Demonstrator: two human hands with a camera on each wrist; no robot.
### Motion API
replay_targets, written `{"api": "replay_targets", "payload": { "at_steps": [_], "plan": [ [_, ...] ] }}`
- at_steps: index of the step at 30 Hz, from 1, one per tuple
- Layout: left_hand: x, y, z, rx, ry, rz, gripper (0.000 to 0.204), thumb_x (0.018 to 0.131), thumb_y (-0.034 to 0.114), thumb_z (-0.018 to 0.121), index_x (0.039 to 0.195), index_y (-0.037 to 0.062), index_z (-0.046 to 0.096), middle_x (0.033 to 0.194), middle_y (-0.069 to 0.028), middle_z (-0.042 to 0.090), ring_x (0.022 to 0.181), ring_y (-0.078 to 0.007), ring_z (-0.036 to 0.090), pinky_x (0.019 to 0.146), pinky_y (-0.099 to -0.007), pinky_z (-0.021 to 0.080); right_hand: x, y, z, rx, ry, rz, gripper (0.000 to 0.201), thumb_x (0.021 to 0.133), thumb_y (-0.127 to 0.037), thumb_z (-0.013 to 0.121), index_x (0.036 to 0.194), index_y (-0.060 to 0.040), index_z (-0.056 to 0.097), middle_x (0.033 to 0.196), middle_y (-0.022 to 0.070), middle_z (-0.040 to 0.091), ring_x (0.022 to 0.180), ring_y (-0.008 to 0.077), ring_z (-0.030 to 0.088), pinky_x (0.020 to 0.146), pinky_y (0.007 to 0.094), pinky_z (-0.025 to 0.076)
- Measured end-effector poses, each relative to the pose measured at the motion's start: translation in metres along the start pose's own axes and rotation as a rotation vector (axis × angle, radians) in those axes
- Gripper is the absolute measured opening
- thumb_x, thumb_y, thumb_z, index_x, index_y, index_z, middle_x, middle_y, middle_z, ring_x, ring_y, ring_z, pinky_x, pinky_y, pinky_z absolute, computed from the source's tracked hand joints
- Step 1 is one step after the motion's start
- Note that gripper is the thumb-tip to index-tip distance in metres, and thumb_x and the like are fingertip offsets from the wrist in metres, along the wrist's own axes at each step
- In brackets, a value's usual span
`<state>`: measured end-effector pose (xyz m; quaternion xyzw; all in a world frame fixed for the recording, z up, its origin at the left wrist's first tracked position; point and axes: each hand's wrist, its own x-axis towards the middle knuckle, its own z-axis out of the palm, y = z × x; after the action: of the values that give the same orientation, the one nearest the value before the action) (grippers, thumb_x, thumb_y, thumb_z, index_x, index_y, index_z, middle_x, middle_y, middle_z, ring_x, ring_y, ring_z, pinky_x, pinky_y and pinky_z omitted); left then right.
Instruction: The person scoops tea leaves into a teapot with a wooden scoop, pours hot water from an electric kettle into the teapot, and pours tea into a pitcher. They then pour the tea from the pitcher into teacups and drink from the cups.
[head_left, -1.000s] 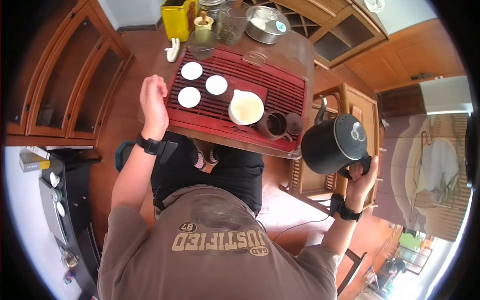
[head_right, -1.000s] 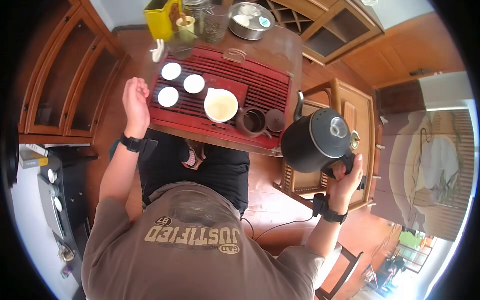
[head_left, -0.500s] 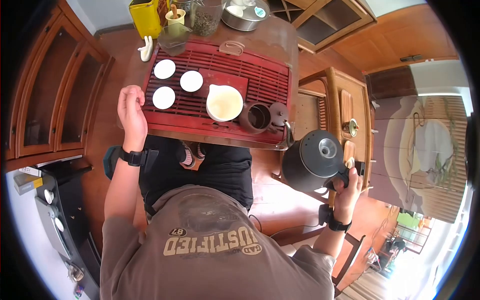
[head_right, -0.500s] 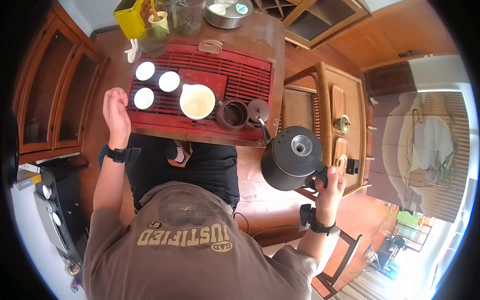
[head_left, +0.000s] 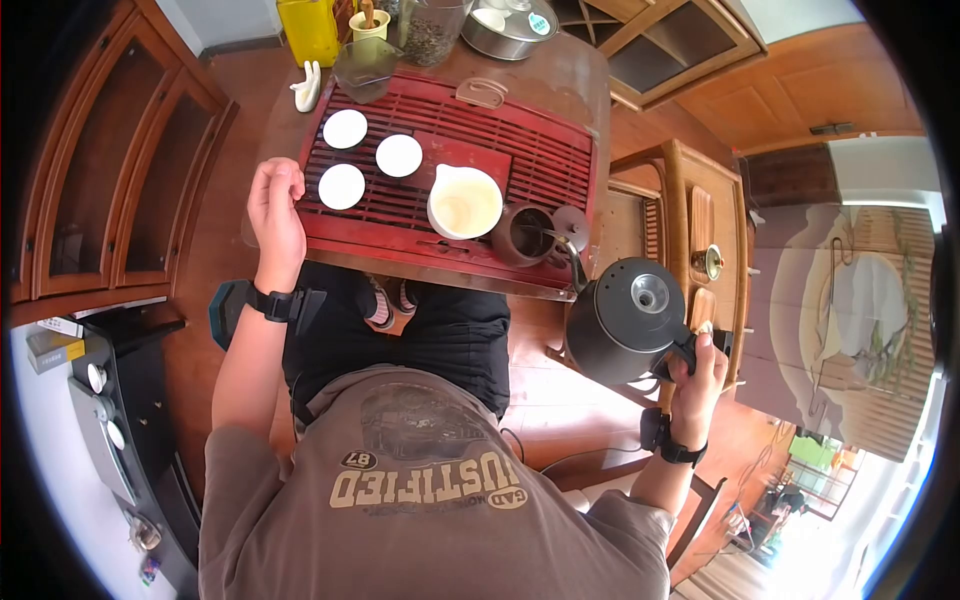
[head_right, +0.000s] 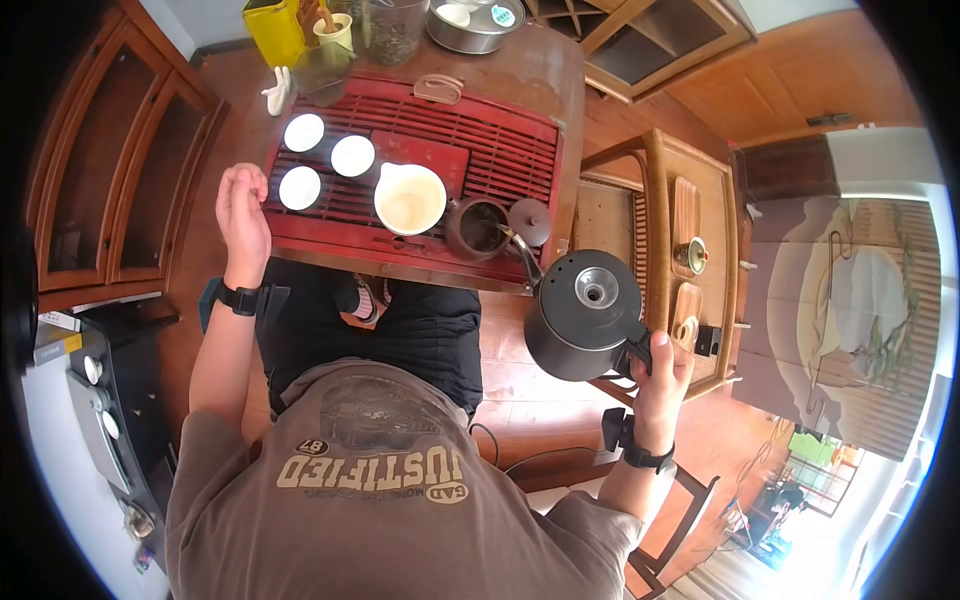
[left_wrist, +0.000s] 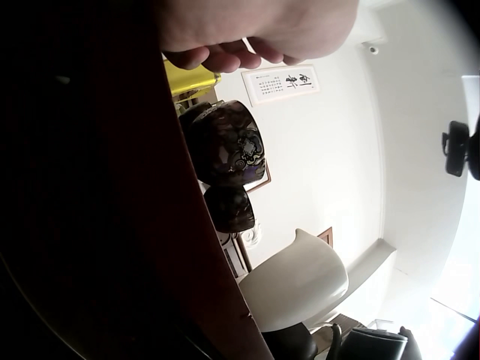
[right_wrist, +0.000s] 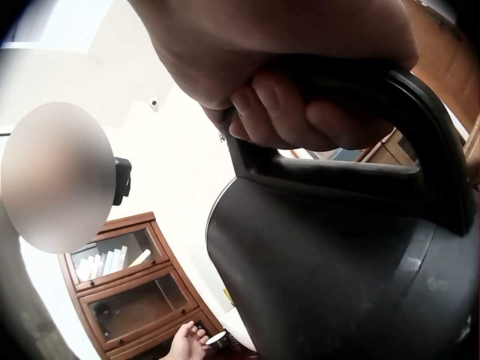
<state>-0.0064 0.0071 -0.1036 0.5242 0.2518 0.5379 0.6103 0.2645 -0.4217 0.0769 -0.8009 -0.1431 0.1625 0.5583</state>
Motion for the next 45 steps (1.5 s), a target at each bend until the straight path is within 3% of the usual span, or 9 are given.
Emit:
{"api": "replay_targets", "payload": {
  "at_steps": [16, 18, 24, 45],
  "plan": [
    [0.000, -0.003, -0.002, 0.003, -0.011, 0.012, 0.019, 0.109, 0.012, 0.049, 0.091, 0.0066, 0.052, 0.090, -0.0029, 0.052, 0.081, -0.0106, 0.045, 0.076, -0.0263, 0.038, -0.001, -0.002, -0.002, -0.007, -0.013, -0.001, 0.055, 0.106, -0.041, 0.061, 0.062, -0.0112, 0.051, 0.054, -0.0037, 0.047, 0.047, 0.0051, 0.037, 0.046, 0.0235, 0.023],
    [-0.001, -0.004, -0.002, -0.003, 0.035, 0.002, 0.018, 0.109, 0.015, 0.054, 0.096, 0.0044, 0.060, 0.088, -0.0002, 0.056, 0.077, -0.0072, 0.047, 0.072, -0.0232, 0.039, -0.002, 0.001, -0.004, -0.016, -0.036, -0.017, 0.047, 0.107, -0.036, 0.059, 0.067, -0.0126, 0.050, 0.056, -0.0033, 0.045, 0.047, 0.0052, 0.036, 0.046, 0.0237, 0.023],
    [-0.001, -0.002, 0.000, 0.004, 0.059, -0.040, 0.018, 0.109, 0.016, 0.055, 0.103, 0.0020, 0.064, 0.086, 0.0013, 0.056, 0.078, -0.0064, 0.049, 0.072, -0.0224, 0.040, -0.002, -0.002, -0.004, -0.042, -0.028, -0.023, 0.054, 0.107, -0.041, 0.060, 0.063, -0.0107, 0.051, 0.055, -0.0044, 0.046, 0.048, 0.0049, 0.036, 0.047, 0.0239, 0.023],
    [-0.001, -0.006, -0.005, 0.000, 0.030, -0.034, 0.017, 0.108, 0.014, 0.055, 0.102, 0.0023, 0.065, 0.089, 0.0012, 0.057, 0.078, -0.0060, 0.050, 0.073, -0.0223, 0.041, 0.002, -0.007, -0.008, -0.055, -0.008, -0.013, 0.054, 0.106, -0.038, 0.063, 0.061, -0.0105, 0.050, 0.055, -0.0043, 0.046, 0.048, 0.0052, 0.036, 0.047, 0.0244, 0.023]
  ]
}}
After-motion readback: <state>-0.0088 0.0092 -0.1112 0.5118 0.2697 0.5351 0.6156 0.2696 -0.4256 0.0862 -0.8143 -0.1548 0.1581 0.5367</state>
